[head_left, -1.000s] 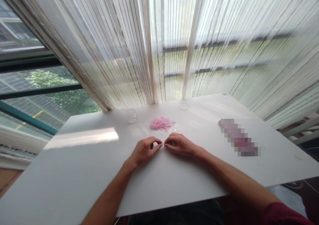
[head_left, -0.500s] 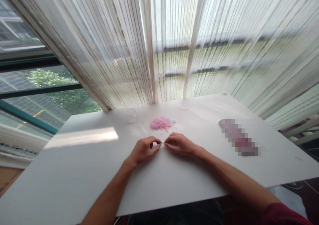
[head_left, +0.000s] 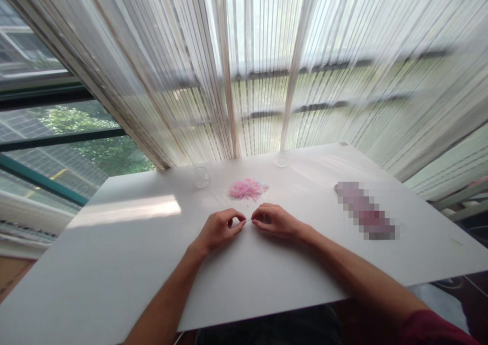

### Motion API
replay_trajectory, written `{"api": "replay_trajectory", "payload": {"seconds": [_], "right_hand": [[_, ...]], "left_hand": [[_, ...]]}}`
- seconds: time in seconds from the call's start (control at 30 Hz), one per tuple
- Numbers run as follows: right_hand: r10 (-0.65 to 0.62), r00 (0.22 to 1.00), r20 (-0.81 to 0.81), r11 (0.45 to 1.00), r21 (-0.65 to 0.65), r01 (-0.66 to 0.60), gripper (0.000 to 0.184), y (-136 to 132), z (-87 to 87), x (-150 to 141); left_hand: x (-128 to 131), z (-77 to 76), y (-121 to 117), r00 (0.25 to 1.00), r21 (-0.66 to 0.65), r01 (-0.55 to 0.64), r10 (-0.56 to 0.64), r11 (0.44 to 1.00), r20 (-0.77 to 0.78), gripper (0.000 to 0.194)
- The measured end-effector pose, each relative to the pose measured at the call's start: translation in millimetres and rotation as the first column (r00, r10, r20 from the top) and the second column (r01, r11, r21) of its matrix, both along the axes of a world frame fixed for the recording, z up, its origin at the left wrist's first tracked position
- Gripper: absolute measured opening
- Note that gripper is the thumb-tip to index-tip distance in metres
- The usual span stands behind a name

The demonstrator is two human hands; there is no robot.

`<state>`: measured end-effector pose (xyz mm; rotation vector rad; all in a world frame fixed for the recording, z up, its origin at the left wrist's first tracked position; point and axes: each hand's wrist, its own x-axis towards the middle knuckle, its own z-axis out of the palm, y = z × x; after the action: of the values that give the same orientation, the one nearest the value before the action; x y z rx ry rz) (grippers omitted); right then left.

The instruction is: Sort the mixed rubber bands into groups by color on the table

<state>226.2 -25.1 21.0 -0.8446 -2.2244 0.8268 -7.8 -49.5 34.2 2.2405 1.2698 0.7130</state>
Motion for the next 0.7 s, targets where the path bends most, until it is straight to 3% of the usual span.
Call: {"api": "replay_trajectory", "payload": {"seconds": [0.5,0.7], "right_hand": [[0.025,1.0,0.007,0.999,0.043,-0.025,0.007,1.7,-0.9,-1.1],[0.022,1.0,0.007,0.999,0.048,-0.023,0.009,2.6,-1.6,-0.4]], "left_hand": [[0.7,4.9,-0.9,0.999,-0.024,0.037,-0.037,0.999,-0.001,0.011],[-30.2,19.4,7.6,1.0,-0.034,-0.027,0.027,0.999,-0.008,0.016]]}}
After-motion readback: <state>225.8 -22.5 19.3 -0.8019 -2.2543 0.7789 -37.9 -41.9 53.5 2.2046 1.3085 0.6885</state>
